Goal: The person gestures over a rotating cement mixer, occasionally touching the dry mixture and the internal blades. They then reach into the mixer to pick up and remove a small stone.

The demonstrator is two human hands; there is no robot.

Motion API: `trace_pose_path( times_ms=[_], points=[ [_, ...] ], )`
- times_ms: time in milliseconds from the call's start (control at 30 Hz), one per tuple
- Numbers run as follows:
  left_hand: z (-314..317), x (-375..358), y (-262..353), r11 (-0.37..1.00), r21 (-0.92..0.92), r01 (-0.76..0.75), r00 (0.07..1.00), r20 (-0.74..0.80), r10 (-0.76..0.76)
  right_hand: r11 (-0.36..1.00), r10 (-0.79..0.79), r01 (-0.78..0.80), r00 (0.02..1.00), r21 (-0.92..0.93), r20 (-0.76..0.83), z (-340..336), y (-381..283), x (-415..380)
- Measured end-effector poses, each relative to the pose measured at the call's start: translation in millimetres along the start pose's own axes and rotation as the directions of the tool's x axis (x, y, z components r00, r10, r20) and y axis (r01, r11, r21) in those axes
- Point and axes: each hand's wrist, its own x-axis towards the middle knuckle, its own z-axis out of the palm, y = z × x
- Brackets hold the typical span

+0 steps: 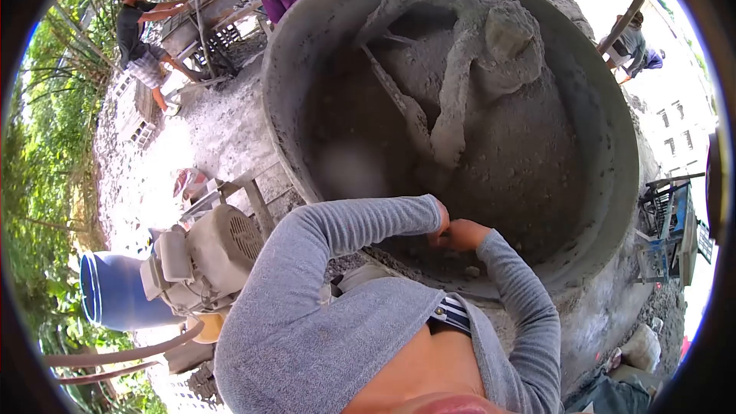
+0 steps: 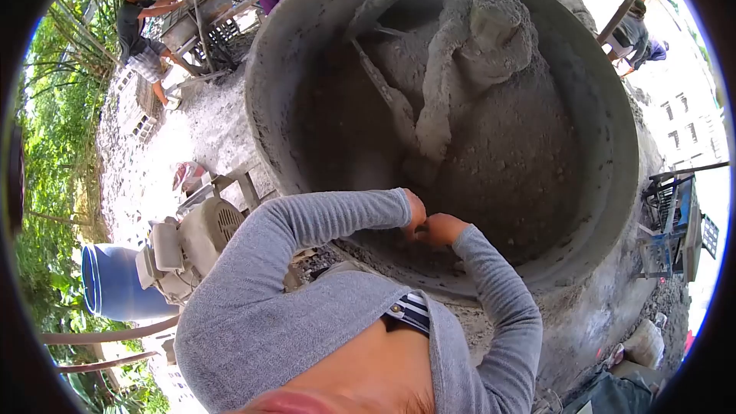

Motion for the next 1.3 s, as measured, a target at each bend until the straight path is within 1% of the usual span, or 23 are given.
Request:
trace_pose_path(
  times_ms=[100, 133, 200, 233, 267, 300, 333, 400, 467, 567, 700, 767, 867, 1067, 1133, 1300],
  points=[
    [2, 3, -1, 1.000, -0.026, 0.011, 1.000, -0.004, -0.011, 0.999, 0.043, -0.043, 0.999, 0.006, 0.009, 1, 2, 1],
    [3, 3, 0, 1.000, -0.009, -0.009, 1.000, -0.001, 0.009, 0.999, 0.043, -0.043, 0.999, -0.003, 0.017, 1, 1, 0],
    [2, 2, -1, 0.999, -0.040, 0.015, 1.000, -0.016, -0.016, 0.997, 0.074, -0.074, 0.997, 0.013, 0.006, -1, 0, -3],
    [2, 2, -1, 1.000, -0.012, -0.013, 1.000, -0.017, 0.012, 0.998, 0.056, -0.056, 0.998, 0.012, 0.019, 0, 0, -2],
    [2, 1, -1, 1.000, -0.013, 0.000, 1.000, -0.011, 0.000, 0.999, 0.037, -0.038, 0.999, 0.011, 0.030, 1, 1, -1],
    [2, 0, -1, 1.000, -0.015, 0.013, 1.000, -0.006, -0.013, 0.997, 0.065, -0.065, 0.998, 0.032, 0.011, 3, 2, -1],
    [1, 0, -1, 1.000, 0.012, -0.011, 1.000, -0.010, 0.011, 0.998, 0.060, -0.060, 0.998, 0.027, 0.004, 5, 3, 0],
    [1, -1, -1, 0.999, -0.037, 0.006, 1.000, -0.020, -0.007, 0.997, 0.072, -0.072, 0.997, 0.032, -0.014, 9, 9, 5],
    [-1, -4, 0, 1.000, -0.021, -0.012, 1.000, -0.018, 0.012, 0.994, 0.085, -0.089, 0.994, 0.056, 0.072, 11, 14, 11],
    [-2, -4, 0, 1.000, -0.005, -0.011, 1.000, -0.013, 0.011, 0.990, 0.103, -0.107, 0.994, 0.094, 0.037, 12, 13, 9],
    [1, -2, -1, 1.000, -0.018, 0.003, 0.999, -0.037, -0.004, 0.981, 0.133, -0.137, 0.990, 0.137, 0.035, 13, 13, 10],
    [-1, -4, 0, 1.000, -0.015, 0.004, 0.999, -0.038, -0.004, 0.998, 0.059, -0.059, 0.998, 0.016, -0.024, 11, 11, 6],
    [-3, -6, 2, 1.000, -0.014, 0.001, 1.000, -0.024, -0.002, 0.998, 0.063, -0.063, 0.998, 0.007, 0.004, 10, 10, 7],
    [-1, -4, 1, 1.000, -0.004, -0.013, 1.000, -0.025, 0.013, 0.999, 0.045, -0.045, 0.999, 0.012, 0.007, 11, 11, 7],
    [-2, 0, 2, 0.999, 0.029, 0.027, 0.999, 0.044, -0.029, 0.999, 0.048, -0.048, 0.999, 0.015, 0.008, 11, 11, 7],
    [-4, -4, 3, 1.000, 0.023, 0.020, 0.999, 0.042, -0.021, 0.998, 0.058, -0.058, 0.998, 0.019, 0.012, 8, 7, 3]
  ],
)
